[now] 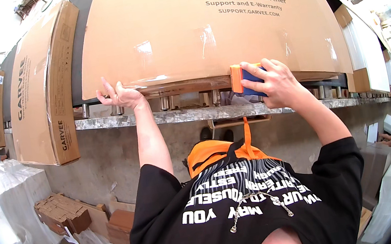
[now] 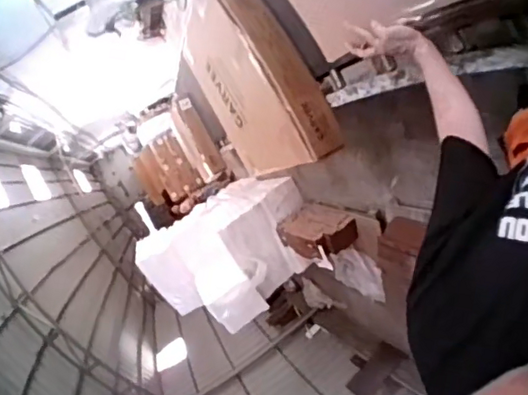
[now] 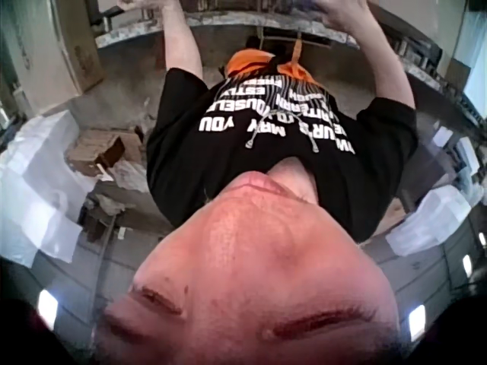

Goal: The person places a white panel into a cardboard box, folds the box flaps over it, and seals the edges using a tape dispenser. The person repeats these actions for a second package on a conveyor belt.

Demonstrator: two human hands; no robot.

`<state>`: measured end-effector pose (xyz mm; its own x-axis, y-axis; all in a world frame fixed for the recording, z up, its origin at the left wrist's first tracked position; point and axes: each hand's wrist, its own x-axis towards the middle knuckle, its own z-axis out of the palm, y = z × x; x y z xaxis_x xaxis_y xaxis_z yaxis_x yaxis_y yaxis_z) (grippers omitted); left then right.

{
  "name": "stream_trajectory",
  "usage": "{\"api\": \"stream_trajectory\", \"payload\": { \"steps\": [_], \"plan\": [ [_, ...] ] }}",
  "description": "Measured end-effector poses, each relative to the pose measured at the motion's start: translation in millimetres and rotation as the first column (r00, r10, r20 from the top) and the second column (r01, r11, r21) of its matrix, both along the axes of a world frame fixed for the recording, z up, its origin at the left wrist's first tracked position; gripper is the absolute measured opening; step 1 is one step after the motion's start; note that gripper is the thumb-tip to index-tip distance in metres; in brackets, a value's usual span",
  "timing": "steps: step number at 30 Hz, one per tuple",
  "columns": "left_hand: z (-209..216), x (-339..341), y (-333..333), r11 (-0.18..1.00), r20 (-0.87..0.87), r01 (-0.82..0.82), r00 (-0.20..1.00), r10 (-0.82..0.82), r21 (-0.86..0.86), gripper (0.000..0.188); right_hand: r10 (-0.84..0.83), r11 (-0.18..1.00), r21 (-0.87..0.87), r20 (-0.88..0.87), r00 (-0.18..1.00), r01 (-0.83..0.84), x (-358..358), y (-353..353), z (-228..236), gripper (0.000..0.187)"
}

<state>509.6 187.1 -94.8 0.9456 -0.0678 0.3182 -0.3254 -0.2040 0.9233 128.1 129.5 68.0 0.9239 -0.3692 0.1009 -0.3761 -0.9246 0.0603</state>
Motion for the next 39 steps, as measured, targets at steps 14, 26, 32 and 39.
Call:
{"api": "stream_trajectory", "payload": {
  "steps": [14, 26, 32, 39],
  "plan": [
    [36.2, -27.7, 56.6, 0.853, 0.747, 0.300, 0.415, -0.519, 0.426, 0.036, -0.007, 0.999, 0.032, 0.007, 1.000, 0.007, 8.7, -6.5, -2.4, 0.057],
    [24.8, 65.3, 90.3, 0.862, 0.561, 0.239, 0.676, -0.478, 0.447, 0.055, 0.009, 1.000, 0.019, 0.040, 0.999, -0.009, 13.6, -3.6, -3.8, 0.051],
    [52.9, -80.1, 4.4, 0.681, 0.622, 0.417, 0.290, -0.728, 0.602, 0.044, 0.020, 0.993, 0.113, 0.020, 1.000, -0.022, 40.6, -8.9, -7.7, 0.039],
    [11.9, -80.1, -6.9, 0.677, 0.608, 0.170, 0.323, -0.725, 0.716, 0.050, 0.002, 0.992, 0.126, -0.152, 0.988, 0.017, 19.8, -6.1, 12.6, 0.022]
  ]
}}
